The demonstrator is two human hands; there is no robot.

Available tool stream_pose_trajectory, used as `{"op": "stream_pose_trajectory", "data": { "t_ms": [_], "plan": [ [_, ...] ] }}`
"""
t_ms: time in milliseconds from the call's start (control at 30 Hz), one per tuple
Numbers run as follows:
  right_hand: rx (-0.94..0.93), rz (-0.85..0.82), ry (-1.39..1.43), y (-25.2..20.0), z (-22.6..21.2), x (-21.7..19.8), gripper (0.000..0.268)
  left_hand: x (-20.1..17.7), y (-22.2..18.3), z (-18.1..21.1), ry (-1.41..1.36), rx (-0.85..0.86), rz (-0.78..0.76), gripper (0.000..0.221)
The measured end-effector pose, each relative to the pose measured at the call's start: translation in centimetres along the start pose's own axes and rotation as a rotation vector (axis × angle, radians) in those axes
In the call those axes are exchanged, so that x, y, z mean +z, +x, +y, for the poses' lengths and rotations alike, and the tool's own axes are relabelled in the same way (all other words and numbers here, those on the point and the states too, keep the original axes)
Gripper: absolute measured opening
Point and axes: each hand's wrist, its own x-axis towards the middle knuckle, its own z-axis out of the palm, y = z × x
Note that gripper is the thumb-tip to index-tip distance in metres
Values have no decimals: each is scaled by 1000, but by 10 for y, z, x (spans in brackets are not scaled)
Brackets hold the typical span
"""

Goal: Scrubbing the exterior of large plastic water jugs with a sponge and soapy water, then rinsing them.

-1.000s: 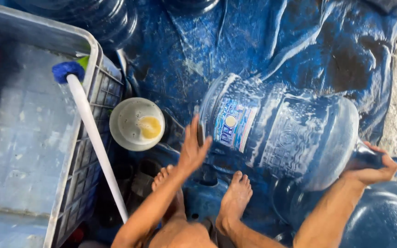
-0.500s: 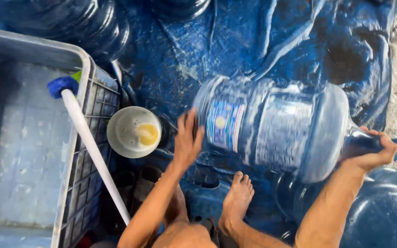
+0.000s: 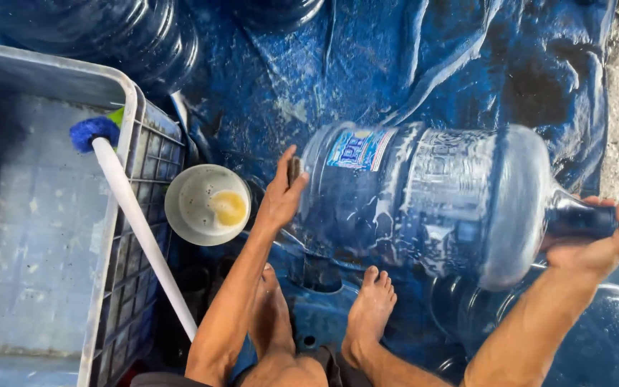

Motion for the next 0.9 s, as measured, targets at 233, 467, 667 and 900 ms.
{"op": "stream_pose_trajectory", "data": {
  "t_ms": [233,467,667,900],
  "plan": [
    [-58,-215,133,7,33,-7,33,-1,39,-38,-97,-197,-133,75],
    [-56,72,-2,31,37,-14,27,59,-89,-53,91,201,215,79],
    [-57,-22,-69,11,31,-11,26,23,13,-37,-124,71,131,74],
    [13,63,-82,61,53,-37,29,29,43,-79,-705,-84,-110,69]
  ]
}}
